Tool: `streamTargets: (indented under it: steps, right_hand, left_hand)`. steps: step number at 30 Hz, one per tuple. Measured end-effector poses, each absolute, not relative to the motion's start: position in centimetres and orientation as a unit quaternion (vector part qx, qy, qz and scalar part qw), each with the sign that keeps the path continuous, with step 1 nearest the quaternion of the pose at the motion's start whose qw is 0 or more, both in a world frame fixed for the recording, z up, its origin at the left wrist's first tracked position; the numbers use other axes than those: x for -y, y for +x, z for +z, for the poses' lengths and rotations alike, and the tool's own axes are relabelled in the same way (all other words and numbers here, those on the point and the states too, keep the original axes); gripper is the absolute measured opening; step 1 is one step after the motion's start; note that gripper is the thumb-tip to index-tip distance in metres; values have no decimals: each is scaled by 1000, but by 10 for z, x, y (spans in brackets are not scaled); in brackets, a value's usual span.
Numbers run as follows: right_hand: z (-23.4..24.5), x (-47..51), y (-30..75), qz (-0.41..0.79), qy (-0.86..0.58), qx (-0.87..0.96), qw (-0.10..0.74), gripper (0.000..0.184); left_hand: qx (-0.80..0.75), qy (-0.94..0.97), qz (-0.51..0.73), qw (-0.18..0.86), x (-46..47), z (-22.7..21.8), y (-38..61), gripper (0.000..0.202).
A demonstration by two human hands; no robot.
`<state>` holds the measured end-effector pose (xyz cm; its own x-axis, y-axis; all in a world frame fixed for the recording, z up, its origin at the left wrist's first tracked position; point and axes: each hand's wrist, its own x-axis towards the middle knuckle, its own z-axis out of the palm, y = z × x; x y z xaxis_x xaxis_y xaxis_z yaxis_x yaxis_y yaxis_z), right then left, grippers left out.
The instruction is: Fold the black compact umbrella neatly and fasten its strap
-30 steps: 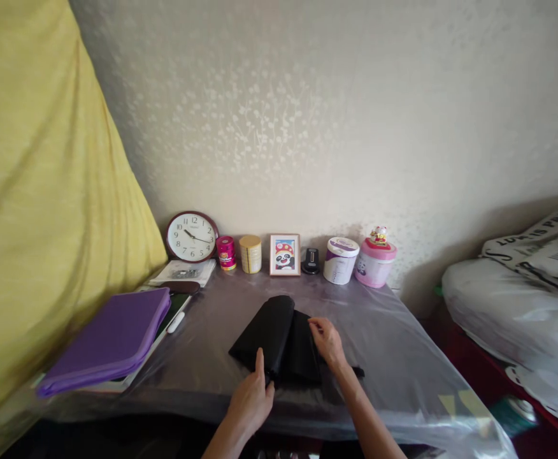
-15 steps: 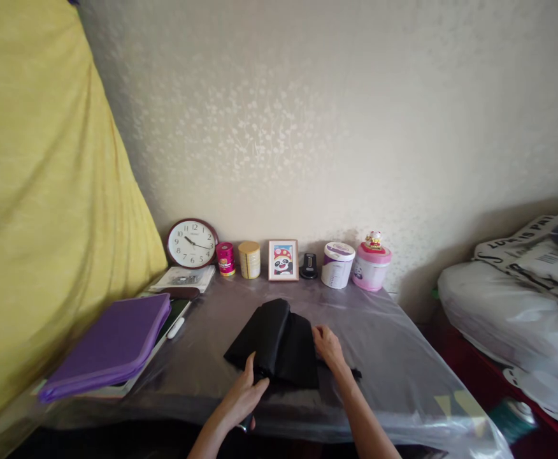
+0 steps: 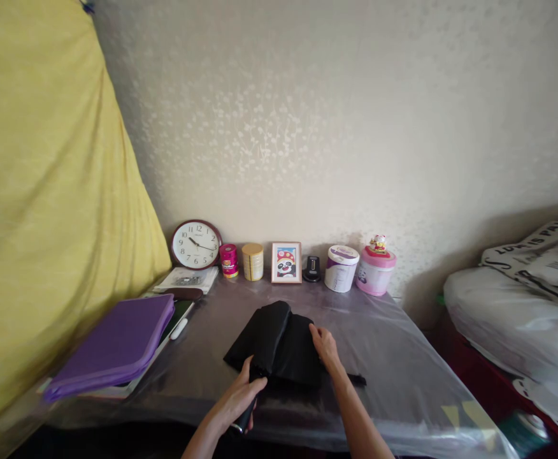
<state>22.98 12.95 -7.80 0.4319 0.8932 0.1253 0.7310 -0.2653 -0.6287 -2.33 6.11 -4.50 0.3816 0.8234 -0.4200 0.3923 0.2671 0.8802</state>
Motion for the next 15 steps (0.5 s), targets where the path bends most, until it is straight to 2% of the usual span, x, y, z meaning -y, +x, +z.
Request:
streamTargets:
  steps: [6,12,15]
  right_hand:
    - [-83,-131,227,119,-774,515,350,34]
    - [-79,-128,228,127,-756,508,392,36]
    - [-73,-132,222,139,-741,508,417,38]
  left_hand:
    - [-550,599,158,559,-57,-33,-20,64]
    - [-575,628,133,507,-55,-33,-12,64]
    - [-590,666,105,444,-54,-33,-8,63]
